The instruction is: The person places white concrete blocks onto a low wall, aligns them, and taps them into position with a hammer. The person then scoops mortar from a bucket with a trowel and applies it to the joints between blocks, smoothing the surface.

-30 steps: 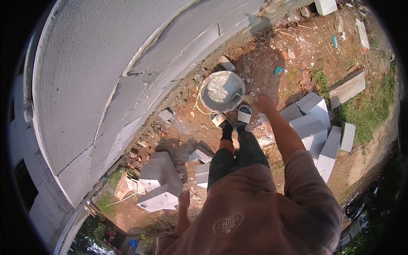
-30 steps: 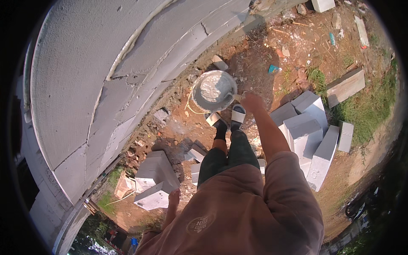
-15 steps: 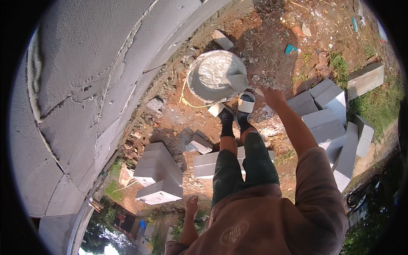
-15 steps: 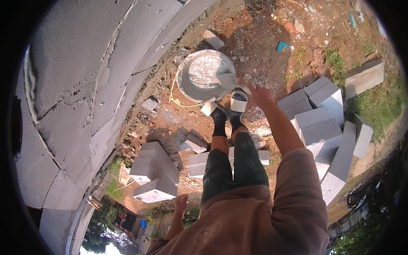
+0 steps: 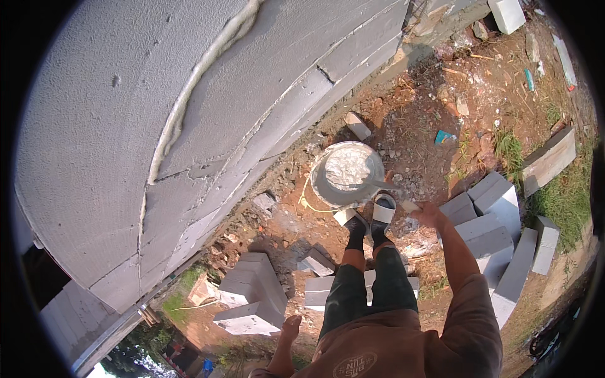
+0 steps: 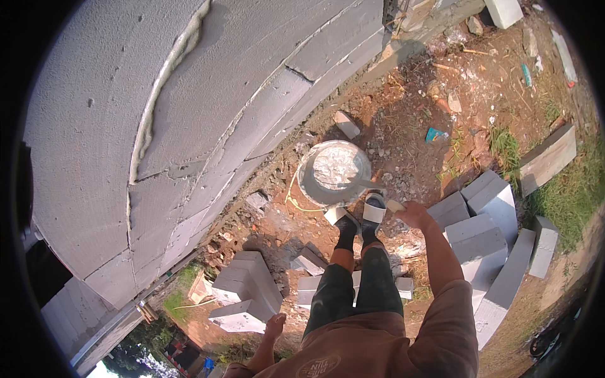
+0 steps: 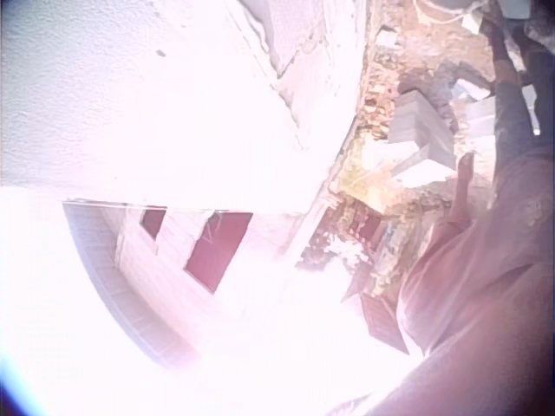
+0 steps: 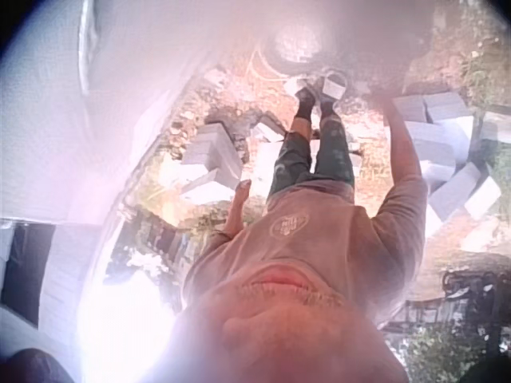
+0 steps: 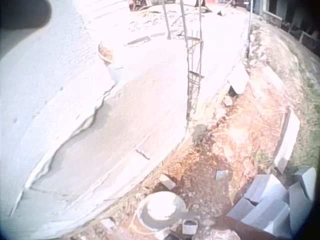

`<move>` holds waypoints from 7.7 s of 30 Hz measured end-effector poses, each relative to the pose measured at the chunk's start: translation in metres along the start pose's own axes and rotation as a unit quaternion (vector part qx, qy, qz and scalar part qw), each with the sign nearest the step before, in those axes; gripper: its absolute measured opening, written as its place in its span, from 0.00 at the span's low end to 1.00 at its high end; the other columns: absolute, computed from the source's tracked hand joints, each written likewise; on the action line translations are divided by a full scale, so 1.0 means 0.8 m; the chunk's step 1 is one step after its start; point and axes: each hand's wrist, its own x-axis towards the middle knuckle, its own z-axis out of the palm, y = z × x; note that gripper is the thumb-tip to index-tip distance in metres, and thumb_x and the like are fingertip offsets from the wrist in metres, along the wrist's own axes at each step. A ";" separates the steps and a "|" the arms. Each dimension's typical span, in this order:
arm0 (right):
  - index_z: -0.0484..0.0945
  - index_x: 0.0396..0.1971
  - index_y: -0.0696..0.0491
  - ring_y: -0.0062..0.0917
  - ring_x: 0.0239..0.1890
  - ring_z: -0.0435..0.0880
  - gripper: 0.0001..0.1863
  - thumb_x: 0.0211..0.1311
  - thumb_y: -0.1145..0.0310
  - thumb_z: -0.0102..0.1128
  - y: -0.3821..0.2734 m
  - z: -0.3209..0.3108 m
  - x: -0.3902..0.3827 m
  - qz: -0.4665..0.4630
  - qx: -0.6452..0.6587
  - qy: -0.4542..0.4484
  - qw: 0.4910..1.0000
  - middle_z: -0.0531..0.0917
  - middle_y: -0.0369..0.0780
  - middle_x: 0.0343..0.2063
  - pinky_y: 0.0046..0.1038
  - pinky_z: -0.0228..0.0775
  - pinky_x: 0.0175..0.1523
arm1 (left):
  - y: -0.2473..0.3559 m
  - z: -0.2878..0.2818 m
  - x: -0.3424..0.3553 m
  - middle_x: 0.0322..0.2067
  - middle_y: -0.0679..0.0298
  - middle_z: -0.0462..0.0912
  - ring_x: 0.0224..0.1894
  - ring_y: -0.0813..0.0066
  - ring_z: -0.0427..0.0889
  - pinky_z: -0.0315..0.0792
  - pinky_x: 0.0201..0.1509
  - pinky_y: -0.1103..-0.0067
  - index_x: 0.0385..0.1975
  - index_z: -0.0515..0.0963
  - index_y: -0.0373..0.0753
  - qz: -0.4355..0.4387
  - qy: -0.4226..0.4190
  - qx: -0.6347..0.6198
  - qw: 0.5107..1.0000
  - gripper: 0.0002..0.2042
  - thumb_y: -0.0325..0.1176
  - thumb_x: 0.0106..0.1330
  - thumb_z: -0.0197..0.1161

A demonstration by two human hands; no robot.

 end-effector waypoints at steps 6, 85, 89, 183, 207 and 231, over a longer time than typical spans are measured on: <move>0.76 0.40 0.60 0.24 0.25 0.79 0.19 0.50 0.64 0.58 -0.084 0.008 -0.147 -0.034 0.285 0.088 0.954 0.79 0.40 0.23 0.29 0.70 0.30 | 0.023 -0.054 -0.059 0.38 0.53 0.81 0.41 0.62 0.80 0.71 0.49 0.72 0.47 0.75 0.33 0.045 0.050 -0.015 0.998 0.24 0.49 0.63 0.55; 0.72 0.42 0.57 0.18 0.18 0.76 0.16 0.62 0.61 0.56 -0.468 0.257 -0.423 -0.282 0.441 0.181 0.833 0.76 0.36 0.24 0.21 0.71 0.23 | -0.163 -0.232 0.171 0.35 0.46 0.80 0.44 0.48 0.78 0.71 0.45 0.65 0.39 0.77 0.34 0.250 0.181 -0.228 0.923 0.21 0.49 0.65 0.54; 0.72 0.37 0.56 0.18 0.18 0.76 0.16 0.60 0.59 0.60 -0.454 0.237 -0.410 -0.240 0.448 0.201 0.837 0.75 0.36 0.22 0.21 0.70 0.21 | -0.194 -0.218 0.197 0.37 0.46 0.80 0.44 0.48 0.78 0.71 0.46 0.67 0.41 0.78 0.35 0.268 0.124 -0.275 0.915 0.20 0.48 0.65 0.53; 0.77 0.30 0.65 0.53 0.38 0.77 0.27 0.55 0.50 0.56 0.179 -0.154 -0.101 0.028 0.132 0.402 0.906 0.78 0.58 0.29 0.46 0.66 0.45 | 0.132 -0.203 -0.088 0.45 0.47 0.79 0.50 0.55 0.77 0.70 0.54 0.70 0.48 0.74 0.32 0.009 0.058 0.040 0.997 0.25 0.48 0.60 0.56; 0.74 0.49 0.60 0.33 0.54 0.71 0.18 0.64 0.66 0.54 -0.566 -0.254 -0.508 -0.556 -0.031 0.504 0.660 0.75 0.47 0.50 0.32 0.60 0.59 | 0.107 -0.209 -0.029 0.50 0.48 0.75 0.54 0.53 0.73 0.70 0.53 0.67 0.49 0.74 0.35 0.245 0.103 -0.046 0.963 0.26 0.52 0.63 0.52; 0.79 0.39 0.51 0.41 0.41 0.79 0.17 0.46 0.67 0.58 -0.863 -0.140 -0.517 -0.292 -0.498 0.509 0.638 0.81 0.48 0.35 0.39 0.70 0.49 | 0.124 -0.683 -0.142 0.53 0.61 0.74 0.59 0.65 0.68 0.49 0.68 0.58 0.50 0.76 0.46 0.500 0.561 0.052 0.658 0.18 0.46 0.63 0.57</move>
